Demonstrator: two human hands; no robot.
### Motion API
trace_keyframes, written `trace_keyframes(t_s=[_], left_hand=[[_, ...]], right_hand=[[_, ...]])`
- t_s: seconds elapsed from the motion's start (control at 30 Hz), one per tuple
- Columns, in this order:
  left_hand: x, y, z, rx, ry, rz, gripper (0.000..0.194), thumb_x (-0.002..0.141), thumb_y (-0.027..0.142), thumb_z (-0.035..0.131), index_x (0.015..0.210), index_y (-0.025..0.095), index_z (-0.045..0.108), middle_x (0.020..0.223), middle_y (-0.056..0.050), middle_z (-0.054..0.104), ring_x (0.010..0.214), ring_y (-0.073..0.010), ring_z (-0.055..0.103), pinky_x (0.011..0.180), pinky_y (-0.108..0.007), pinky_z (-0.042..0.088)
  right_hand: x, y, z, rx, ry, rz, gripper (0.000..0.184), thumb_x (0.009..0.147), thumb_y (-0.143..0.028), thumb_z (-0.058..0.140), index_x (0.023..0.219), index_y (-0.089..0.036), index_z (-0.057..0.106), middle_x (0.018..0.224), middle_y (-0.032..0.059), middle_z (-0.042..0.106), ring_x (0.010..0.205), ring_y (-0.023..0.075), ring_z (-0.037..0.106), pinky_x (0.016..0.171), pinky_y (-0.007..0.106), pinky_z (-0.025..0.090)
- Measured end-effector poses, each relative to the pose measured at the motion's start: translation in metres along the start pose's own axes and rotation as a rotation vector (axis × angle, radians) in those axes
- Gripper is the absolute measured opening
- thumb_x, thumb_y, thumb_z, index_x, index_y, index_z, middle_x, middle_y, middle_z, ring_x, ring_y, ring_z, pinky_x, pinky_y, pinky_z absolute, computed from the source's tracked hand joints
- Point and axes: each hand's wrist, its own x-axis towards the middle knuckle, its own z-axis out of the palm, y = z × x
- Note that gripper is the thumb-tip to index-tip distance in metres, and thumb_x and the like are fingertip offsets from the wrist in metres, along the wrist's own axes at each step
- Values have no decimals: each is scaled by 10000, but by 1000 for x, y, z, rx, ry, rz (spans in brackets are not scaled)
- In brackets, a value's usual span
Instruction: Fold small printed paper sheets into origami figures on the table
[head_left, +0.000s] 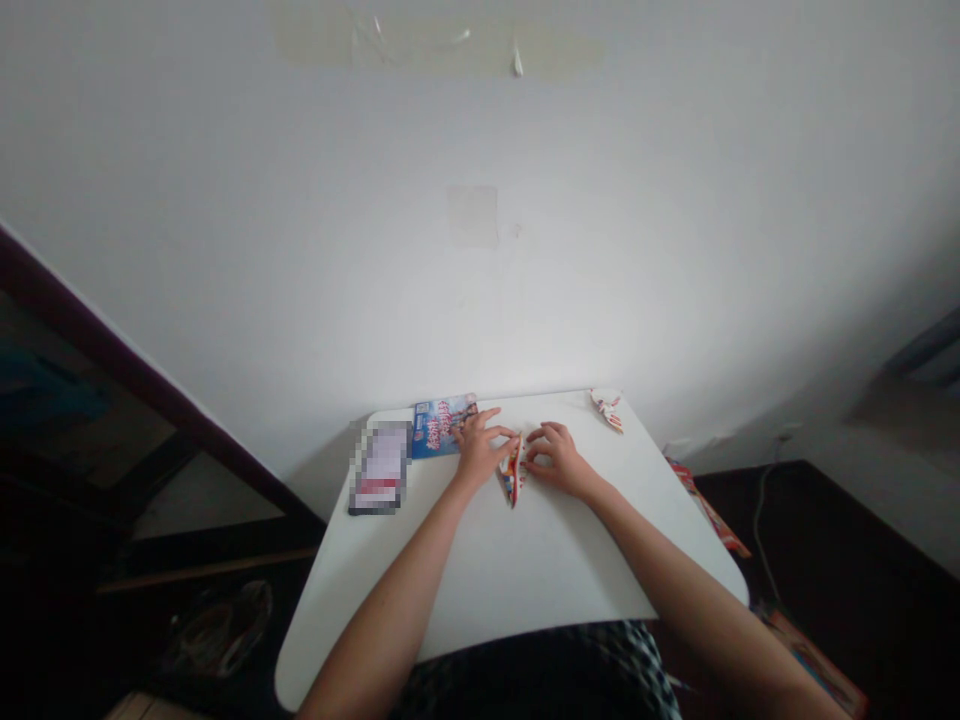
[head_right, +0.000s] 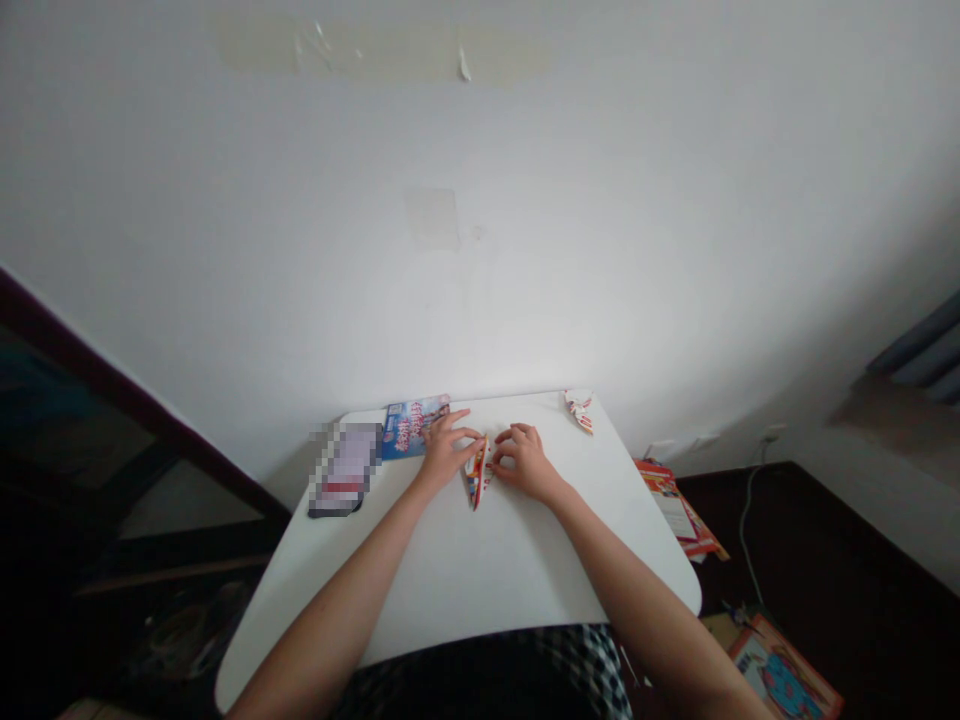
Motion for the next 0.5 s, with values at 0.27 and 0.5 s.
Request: trace_keyframes(t_s=[0.27,0.5], left_hand=[[-1,4,2,-1,16,-15,73,855,254,769,817,305,804,1430,-3,639,1408,-283,468,1250,-640,147],[-2,7,4,9,36,-6,39,861,281,766,850,302,797,1435,-11,629,1413,-292,454,1240,-661,135]], right_hand=[[1,-2,-1,12,-7,-5,25,862,-291,764,859,-268,772,1187,70,676,1315,320,451,1120,543,405],[0,-3,-1,7,-19,6,14,859,-272,757,855,-268,770,1202,63,672,1325,324,442,1129,542,396]])
